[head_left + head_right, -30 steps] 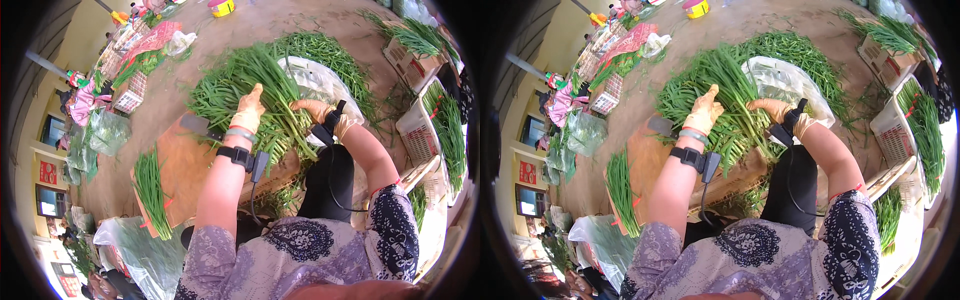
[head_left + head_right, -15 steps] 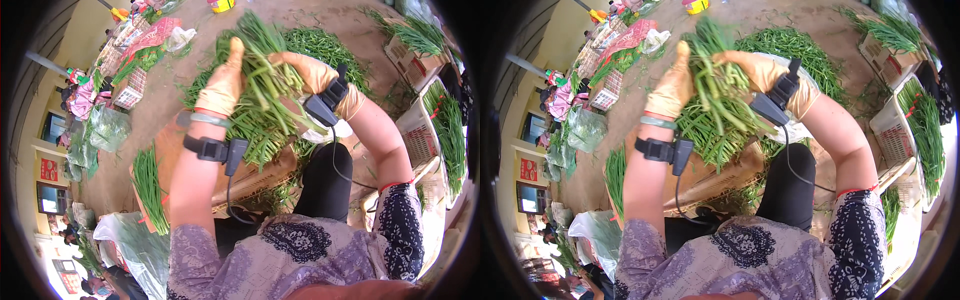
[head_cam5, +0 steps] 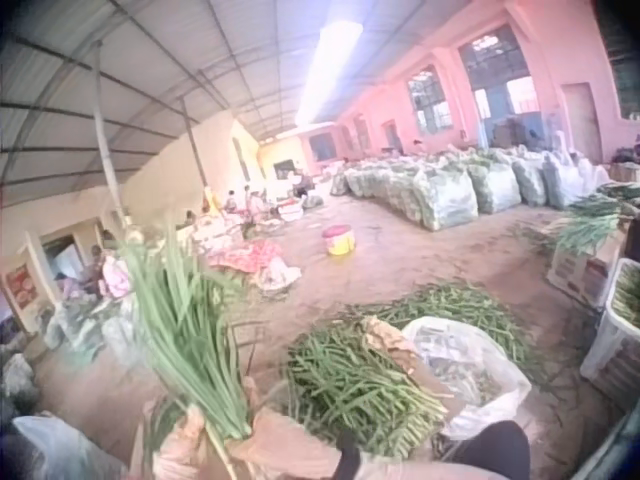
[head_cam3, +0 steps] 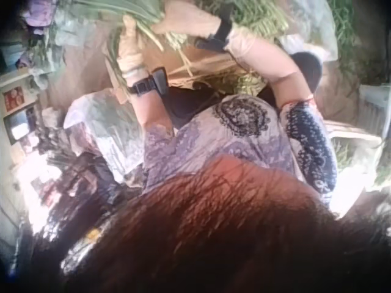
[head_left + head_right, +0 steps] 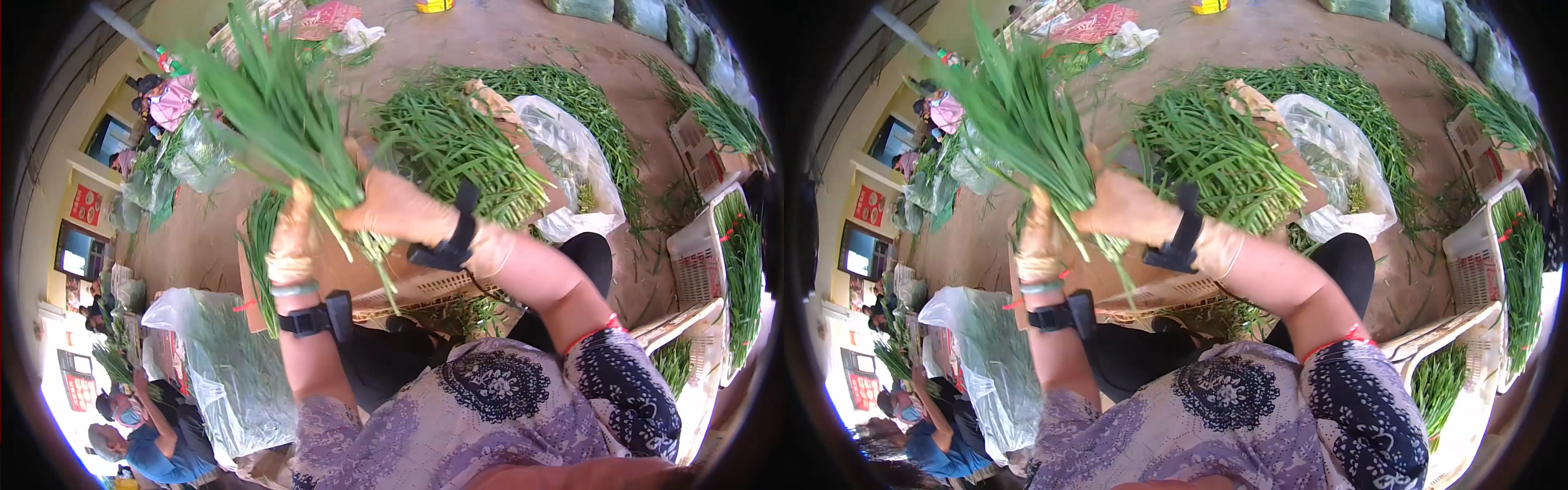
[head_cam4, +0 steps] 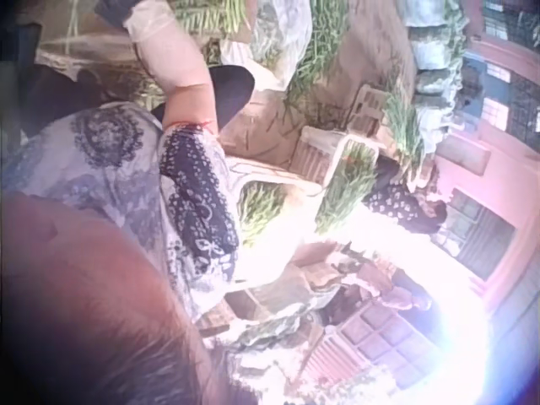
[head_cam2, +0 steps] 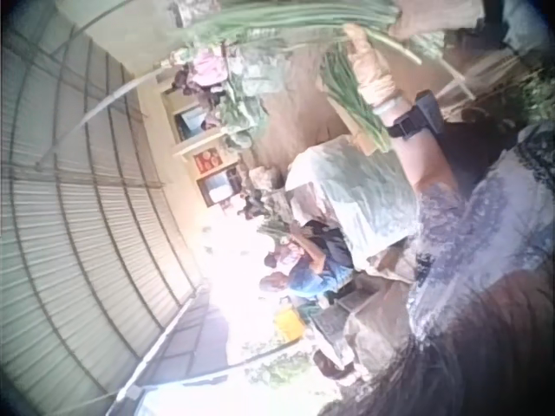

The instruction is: The person gathers bundles of green chives, trims the root ends with a knife, secures them with red ties, and places the finished bundles into plastic crates.

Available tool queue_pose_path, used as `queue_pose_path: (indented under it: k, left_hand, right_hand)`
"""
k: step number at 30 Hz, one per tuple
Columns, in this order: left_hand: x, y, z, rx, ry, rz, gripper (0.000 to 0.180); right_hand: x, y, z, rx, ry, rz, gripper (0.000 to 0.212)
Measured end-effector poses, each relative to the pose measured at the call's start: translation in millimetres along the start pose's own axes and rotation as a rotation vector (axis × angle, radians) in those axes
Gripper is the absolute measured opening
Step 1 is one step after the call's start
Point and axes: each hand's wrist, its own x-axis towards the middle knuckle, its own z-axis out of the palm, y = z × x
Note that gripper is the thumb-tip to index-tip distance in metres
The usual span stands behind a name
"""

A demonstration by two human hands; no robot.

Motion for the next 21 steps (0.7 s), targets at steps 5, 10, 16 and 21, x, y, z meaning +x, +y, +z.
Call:
queue_pose_path:
  k: [5,10,16,21]
  left_hand:
    - [-57.2,-161.7,-100.7,-0.981,0.211,-0.396,0.071]
    - [-52.5,-106.4,-79.3,1.186,0.101,-0.216,0.094]
    - [-2.4,-144.9,-101.9,0.624,0.417,-0.34,0.084]
    - [-15.9,-220.4,-164.5,0.533,0.339,-0.209,0.046]
  right_hand:
    - [-13.1,150.3,133.0,-0.847,0.032,-0.095,0.088]
    - [-34.1,150.3,89.3,-0.374,-0.193,-0.326,0.075]
    - [0.0,210.1,0.6,-0.552,0.137,0.328,0.021]
    - [-2.6,190.4,-4.2,-0.654,0.251,0.276,0.017]
